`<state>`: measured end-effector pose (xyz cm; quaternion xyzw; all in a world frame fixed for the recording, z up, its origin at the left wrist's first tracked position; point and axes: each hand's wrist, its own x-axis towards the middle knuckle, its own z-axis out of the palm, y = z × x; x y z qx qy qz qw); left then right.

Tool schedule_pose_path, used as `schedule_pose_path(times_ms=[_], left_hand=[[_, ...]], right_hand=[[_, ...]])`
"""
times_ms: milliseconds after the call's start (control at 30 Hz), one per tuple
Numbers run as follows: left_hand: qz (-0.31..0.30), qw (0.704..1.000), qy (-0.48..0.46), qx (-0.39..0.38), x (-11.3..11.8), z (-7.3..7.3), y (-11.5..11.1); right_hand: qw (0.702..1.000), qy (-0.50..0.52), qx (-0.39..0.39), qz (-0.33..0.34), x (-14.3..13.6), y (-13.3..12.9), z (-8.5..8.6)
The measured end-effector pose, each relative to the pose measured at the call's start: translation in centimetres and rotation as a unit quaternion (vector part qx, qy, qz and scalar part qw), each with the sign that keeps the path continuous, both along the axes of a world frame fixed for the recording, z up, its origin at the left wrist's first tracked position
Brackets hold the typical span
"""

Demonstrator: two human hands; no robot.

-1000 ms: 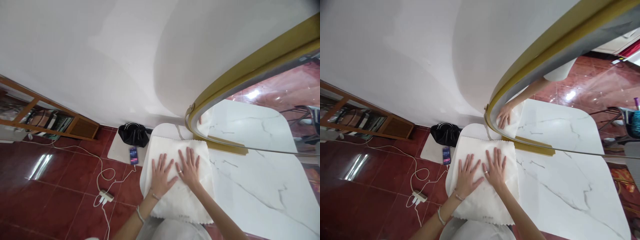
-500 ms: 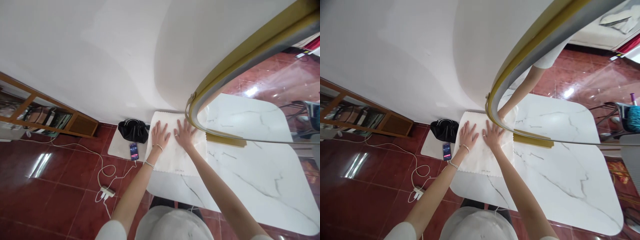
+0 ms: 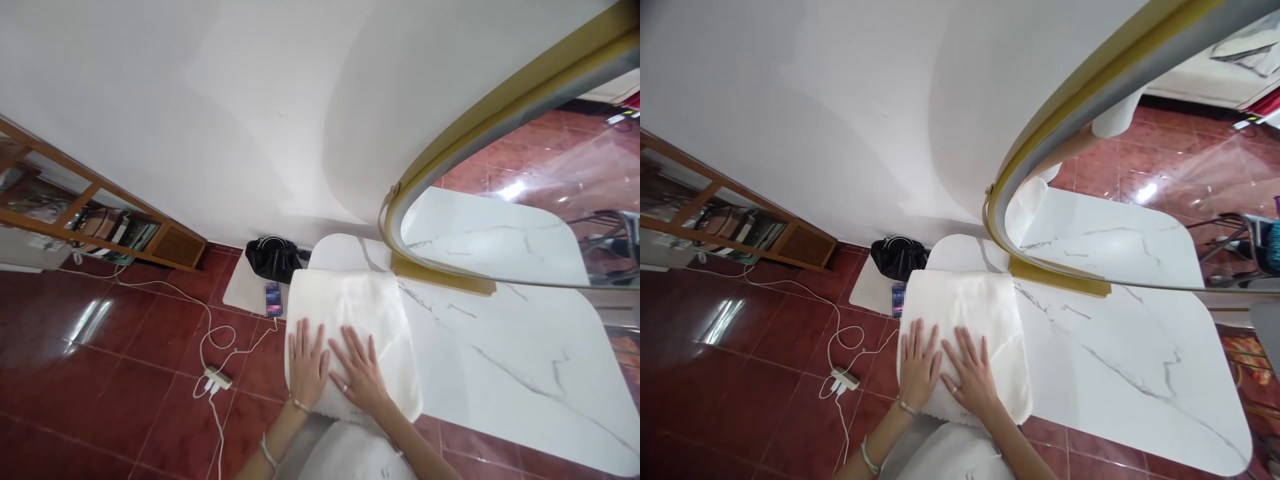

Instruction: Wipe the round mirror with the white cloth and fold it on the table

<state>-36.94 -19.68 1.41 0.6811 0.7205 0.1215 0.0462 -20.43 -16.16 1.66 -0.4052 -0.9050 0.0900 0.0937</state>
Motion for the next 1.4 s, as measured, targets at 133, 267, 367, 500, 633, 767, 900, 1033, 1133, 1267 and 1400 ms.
schedule_pose_path(times_ms=[133, 267, 367, 500, 633, 767, 900, 1033, 1133, 1267, 1400], left_hand=[[-0.068, 0.998, -0.014, -0.004, 3.9, -0.2, 1.0], [-0.107, 0.994, -0.031, 0.001, 6.5, -0.5, 5.2], [-0.113, 0.993, -0.046, 0.01, 6.1, -0.7, 9.5], [-0.092, 0.994, -0.052, 0.02, 3.8, -0.6, 14.4], [-0.067, 0.997, -0.039, 0.009, 1.1, -0.3, 15.4], [-0.032, 0.999, -0.016, 0.018, -1.5, -0.4, 11.7], [0.006, 0.999, 0.004, 0.034, -2.6, -1.0, 6.7], [0.015, 0.998, 0.016, 0.054, -1.2, -1.5, 3.9], [-0.005, 0.998, 0.014, 0.06, 1.0, -1.7, 3.6], [-0.06, 0.997, 0.005, 0.058, 4.3, -1.8, 4.6], [-0.112, 0.992, -0.008, 0.063, 6.9, -2.0, 6.1]], right_hand=[[0.996, -0.03, 0.029, -0.076, 4.7, -2.1, -1.0], [0.99, -0.037, 0.057, -0.123, 7.1, 0.5, -1.9], [0.989, -0.038, 0.063, -0.125, 6.7, 4.5, -1.9], [0.989, -0.023, 0.064, -0.134, 3.9, 9.6, -2.0], [0.988, -0.003, 0.062, -0.143, 0.7, 11.4, -2.1], [0.996, 0.002, 0.055, -0.076, -1.6, 9.2, -1.8], [0.999, -0.001, 0.046, -0.022, -2.4, 5.6, -1.3], [0.999, -0.002, 0.049, 0.001, -1.0, 3.2, -1.2], [0.998, 0.0, 0.061, -0.008, 1.4, 2.4, -1.3], [0.995, -0.01, 0.077, -0.064, 4.9, 1.6, -1.8], [0.986, -0.016, 0.1, -0.131, 7.2, 0.9, -2.5]])
